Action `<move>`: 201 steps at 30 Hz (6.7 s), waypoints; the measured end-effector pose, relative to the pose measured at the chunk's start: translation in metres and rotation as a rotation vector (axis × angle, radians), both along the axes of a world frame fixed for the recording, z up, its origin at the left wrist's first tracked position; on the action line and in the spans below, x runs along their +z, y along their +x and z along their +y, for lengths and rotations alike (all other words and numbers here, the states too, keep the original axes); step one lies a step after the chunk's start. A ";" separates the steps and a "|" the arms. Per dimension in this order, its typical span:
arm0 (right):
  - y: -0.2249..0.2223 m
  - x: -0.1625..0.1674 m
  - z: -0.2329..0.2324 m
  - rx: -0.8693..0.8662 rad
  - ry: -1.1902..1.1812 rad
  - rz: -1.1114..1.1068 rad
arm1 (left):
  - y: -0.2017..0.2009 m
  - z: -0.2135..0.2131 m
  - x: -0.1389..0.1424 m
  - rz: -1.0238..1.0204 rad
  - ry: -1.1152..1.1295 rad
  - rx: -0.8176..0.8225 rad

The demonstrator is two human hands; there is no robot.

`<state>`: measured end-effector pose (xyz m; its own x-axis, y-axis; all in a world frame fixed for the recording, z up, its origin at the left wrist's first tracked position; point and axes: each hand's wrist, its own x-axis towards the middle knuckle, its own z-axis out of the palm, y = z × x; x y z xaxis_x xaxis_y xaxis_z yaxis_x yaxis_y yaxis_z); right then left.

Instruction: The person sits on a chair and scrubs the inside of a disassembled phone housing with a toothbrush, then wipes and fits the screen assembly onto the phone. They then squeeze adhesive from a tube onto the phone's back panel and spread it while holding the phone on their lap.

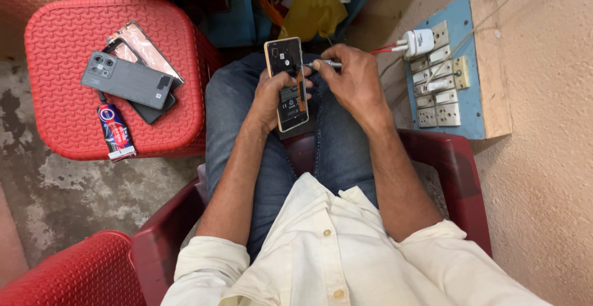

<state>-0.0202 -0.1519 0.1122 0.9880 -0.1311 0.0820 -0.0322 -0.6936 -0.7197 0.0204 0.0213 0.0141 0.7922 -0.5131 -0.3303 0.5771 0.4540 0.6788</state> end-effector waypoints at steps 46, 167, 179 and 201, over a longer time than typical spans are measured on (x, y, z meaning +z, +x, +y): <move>0.000 -0.004 -0.004 0.021 0.016 -0.049 | -0.001 0.000 0.004 -0.008 0.008 -0.005; -0.001 -0.006 -0.006 0.083 -0.001 -0.065 | -0.001 0.000 0.005 -0.028 0.039 -0.013; 0.000 -0.008 -0.006 0.090 -0.016 -0.055 | -0.002 -0.001 0.007 -0.031 0.068 -0.022; -0.001 -0.004 -0.006 0.100 0.006 -0.087 | -0.001 0.000 0.006 -0.037 0.070 -0.016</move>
<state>-0.0214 -0.1576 0.1084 0.9854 -0.0325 0.1671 0.0996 -0.6862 -0.7206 0.0190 0.0217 0.0200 0.7966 -0.5026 -0.3360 0.5576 0.3960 0.7296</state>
